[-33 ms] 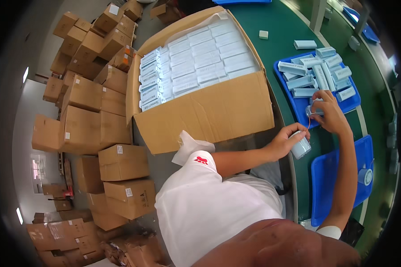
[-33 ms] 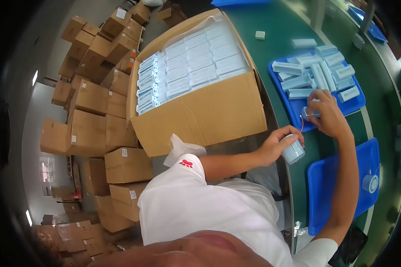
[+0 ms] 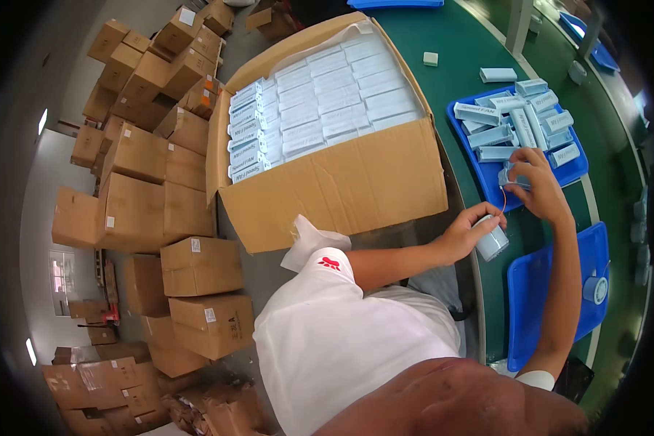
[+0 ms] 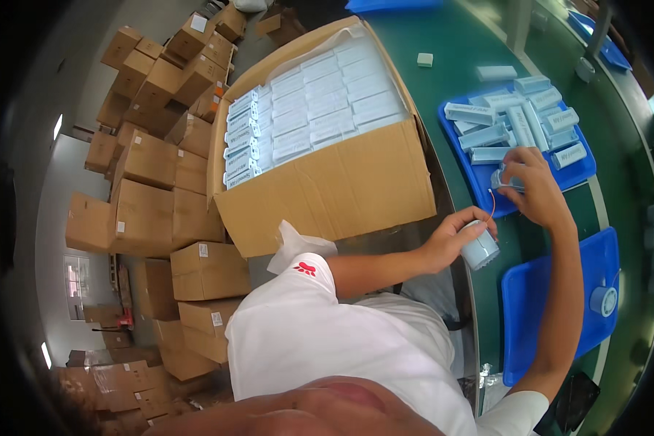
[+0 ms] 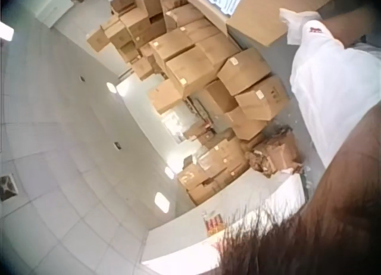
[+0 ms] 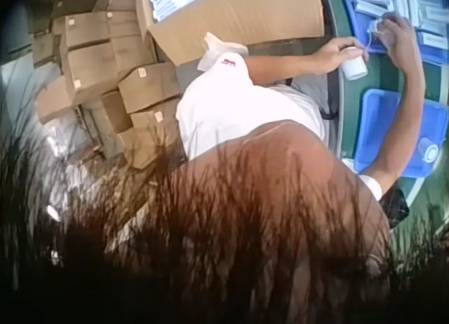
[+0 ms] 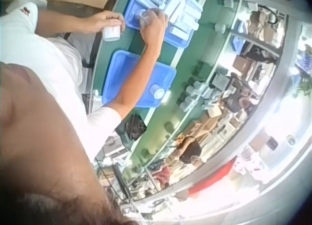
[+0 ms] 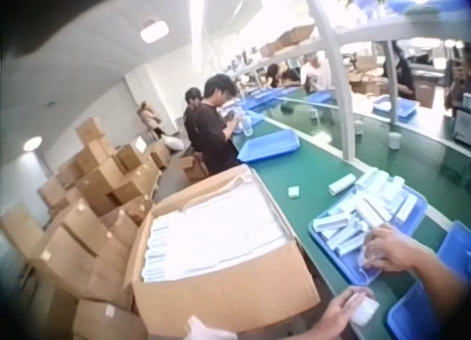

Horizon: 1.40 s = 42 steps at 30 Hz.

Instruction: The person assembles small electronic components on a green workbench. They pick up a light blue plastic housing and a white circular fan, insert the fan into the housing, and use a black handheld tool to secure the assembly. The person repeats this process for multiple units, placing the finished assemblies into a blue tray.

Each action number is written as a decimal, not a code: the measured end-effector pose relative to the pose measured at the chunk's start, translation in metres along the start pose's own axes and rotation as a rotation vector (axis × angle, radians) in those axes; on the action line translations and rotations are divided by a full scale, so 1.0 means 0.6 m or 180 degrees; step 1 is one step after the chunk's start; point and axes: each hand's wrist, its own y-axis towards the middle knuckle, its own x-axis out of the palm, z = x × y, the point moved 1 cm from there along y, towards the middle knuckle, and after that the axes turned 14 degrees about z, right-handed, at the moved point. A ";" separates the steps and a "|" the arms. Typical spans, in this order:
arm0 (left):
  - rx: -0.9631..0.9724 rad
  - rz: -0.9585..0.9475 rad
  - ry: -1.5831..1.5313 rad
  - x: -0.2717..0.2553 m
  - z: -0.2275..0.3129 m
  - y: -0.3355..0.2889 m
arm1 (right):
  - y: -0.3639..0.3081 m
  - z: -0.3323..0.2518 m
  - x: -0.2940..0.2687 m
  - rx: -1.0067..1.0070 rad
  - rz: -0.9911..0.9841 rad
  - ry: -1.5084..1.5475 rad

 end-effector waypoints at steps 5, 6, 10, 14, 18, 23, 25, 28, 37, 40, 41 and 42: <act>0.0010 -0.0269 0.0134 0.017 -0.007 0.003 | -0.025 -0.015 -0.027 0.1128 0.1272 0.1330; 0.0108 -0.0376 0.0258 0.026 -0.003 0.003 | -0.044 -0.007 -0.037 0.1599 0.1473 0.1783; 0.0489 -0.0831 0.1049 0.058 0.007 0.001 | -0.176 -0.037 -0.104 0.1501 0.2363 0.2252; 0.0204 -0.1029 0.0719 0.116 -0.026 0.013 | -0.337 -0.117 -0.158 0.2184 0.3358 0.1594; 0.0801 -0.1696 0.0983 0.179 -0.061 0.017 | -0.501 -0.202 -0.160 0.2290 0.4087 -0.0018; 0.0502 -0.2045 0.1041 0.229 -0.088 -0.007 | -0.632 -0.243 -0.082 0.2899 0.5127 -0.0502; 0.0439 -0.2113 0.1109 0.242 -0.096 -0.016 | -0.650 -0.239 -0.056 0.3351 0.5131 -0.0207; 0.0580 -0.2396 0.1343 0.268 -0.097 -0.026 | -0.647 -0.260 -0.073 0.2865 0.5684 0.0631; -0.0205 -0.3832 0.1765 0.321 -0.067 -0.073 | -0.494 -0.245 -0.188 0.1280 0.5737 0.4277; -0.0165 -0.3752 0.1824 0.317 -0.063 -0.068 | -0.478 -0.241 -0.185 0.1490 0.5429 0.4686; -0.0136 -0.3735 0.1816 0.314 -0.061 -0.066 | -0.471 -0.242 -0.180 0.1640 0.5395 0.4634; -0.0093 -0.3711 0.1732 0.311 -0.061 -0.065 | -0.467 -0.242 -0.177 0.1787 0.5362 0.4577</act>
